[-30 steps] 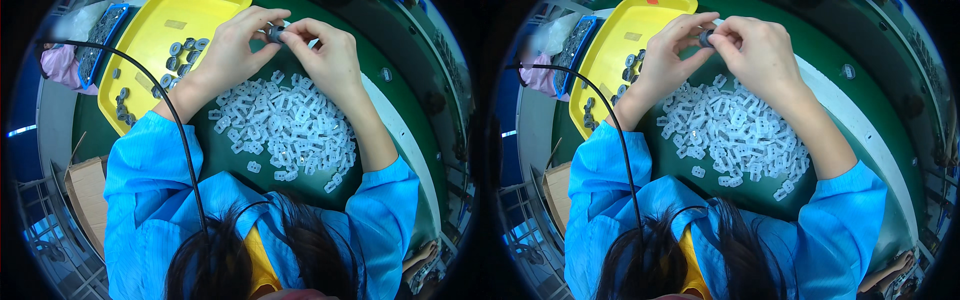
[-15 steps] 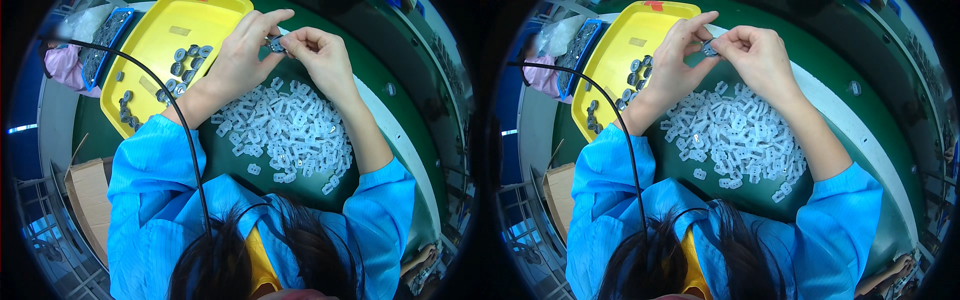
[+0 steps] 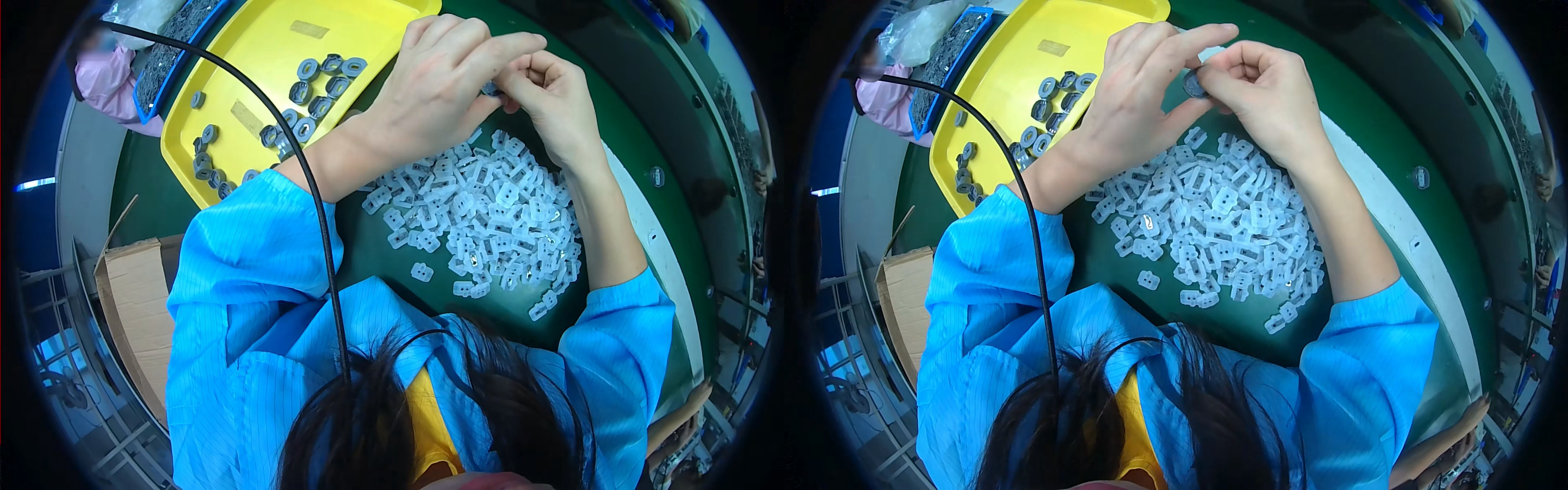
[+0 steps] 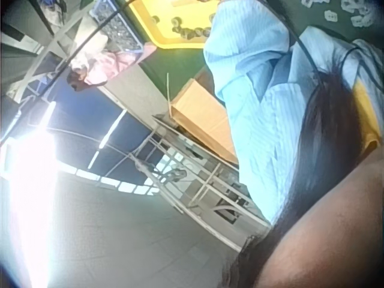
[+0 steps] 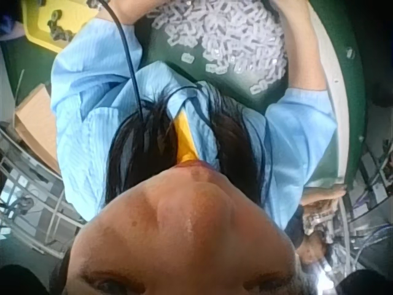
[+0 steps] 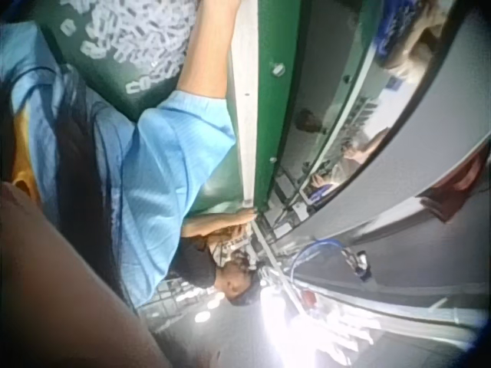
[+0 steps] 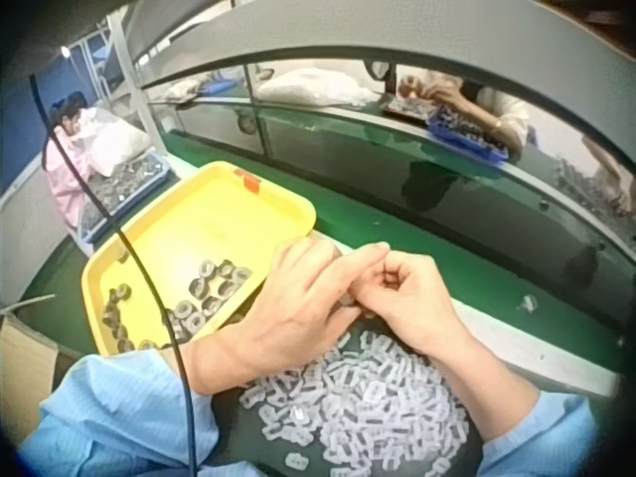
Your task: The person assembles small circular components into white plastic mounting clips by hand.
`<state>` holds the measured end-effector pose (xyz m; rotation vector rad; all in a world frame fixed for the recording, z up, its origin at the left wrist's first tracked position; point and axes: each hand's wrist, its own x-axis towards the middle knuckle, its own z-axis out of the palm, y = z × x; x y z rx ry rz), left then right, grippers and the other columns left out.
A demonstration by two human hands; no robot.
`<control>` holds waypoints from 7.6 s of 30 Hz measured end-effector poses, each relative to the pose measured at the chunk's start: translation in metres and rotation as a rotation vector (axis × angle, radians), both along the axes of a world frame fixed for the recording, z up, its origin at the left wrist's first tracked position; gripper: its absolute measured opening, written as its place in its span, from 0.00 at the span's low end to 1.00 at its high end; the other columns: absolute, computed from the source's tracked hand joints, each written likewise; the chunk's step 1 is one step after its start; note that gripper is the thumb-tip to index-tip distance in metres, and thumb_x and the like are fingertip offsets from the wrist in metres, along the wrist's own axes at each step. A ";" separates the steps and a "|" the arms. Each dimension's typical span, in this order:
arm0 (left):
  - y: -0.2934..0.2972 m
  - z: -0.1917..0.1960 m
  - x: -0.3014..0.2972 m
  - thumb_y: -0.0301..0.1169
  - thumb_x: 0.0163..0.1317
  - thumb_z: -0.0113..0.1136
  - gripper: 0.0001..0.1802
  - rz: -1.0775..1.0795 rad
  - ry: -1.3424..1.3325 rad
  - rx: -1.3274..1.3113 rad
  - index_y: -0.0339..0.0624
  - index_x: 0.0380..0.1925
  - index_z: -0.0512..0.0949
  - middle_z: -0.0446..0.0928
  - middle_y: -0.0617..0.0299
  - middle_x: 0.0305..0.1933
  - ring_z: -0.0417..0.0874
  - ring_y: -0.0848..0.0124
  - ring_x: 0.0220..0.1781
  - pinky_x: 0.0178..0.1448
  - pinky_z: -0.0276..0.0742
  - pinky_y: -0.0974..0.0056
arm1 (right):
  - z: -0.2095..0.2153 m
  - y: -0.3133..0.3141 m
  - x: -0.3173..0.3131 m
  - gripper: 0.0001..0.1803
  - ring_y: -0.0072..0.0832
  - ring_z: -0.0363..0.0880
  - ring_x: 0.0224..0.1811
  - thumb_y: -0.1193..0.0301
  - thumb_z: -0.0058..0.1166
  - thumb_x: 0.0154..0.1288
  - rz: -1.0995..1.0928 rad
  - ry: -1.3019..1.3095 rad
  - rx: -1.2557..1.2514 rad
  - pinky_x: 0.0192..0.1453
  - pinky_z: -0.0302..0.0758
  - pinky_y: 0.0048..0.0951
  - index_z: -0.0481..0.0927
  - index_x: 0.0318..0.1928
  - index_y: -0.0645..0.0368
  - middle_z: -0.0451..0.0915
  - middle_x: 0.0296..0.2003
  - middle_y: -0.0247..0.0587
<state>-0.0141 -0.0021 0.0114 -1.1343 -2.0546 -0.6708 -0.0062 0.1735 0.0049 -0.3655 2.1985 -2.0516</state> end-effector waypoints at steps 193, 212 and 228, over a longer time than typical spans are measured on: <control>0.004 0.003 0.011 0.23 0.58 0.61 0.21 -0.400 -1.388 0.511 0.37 0.52 0.70 0.74 0.64 0.46 0.74 0.78 0.48 0.51 0.70 0.73 | -0.002 0.013 0.004 0.09 0.16 0.76 0.34 0.80 0.57 0.54 0.104 -0.140 -0.458 0.43 0.71 0.16 0.75 0.37 0.59 0.79 0.31 0.32; -0.022 0.003 -0.007 0.26 0.65 0.49 0.17 -0.138 -1.478 0.270 0.33 0.54 0.70 0.72 0.57 0.52 0.77 0.70 0.54 0.61 0.71 0.68 | -0.004 0.088 -0.026 0.16 0.31 0.79 0.35 0.63 0.60 0.51 -0.553 0.371 0.985 0.42 0.74 0.29 0.81 0.36 0.63 0.81 0.35 0.43; -0.019 -0.010 -0.011 0.27 0.60 0.61 0.21 -0.079 -1.204 0.301 0.33 0.54 0.72 0.79 0.57 0.47 0.83 0.72 0.47 0.55 0.76 0.71 | -0.002 0.002 0.023 0.08 0.40 0.76 0.39 0.70 0.60 0.54 -0.131 0.512 0.868 0.44 0.74 0.38 0.82 0.31 0.63 0.78 0.29 0.43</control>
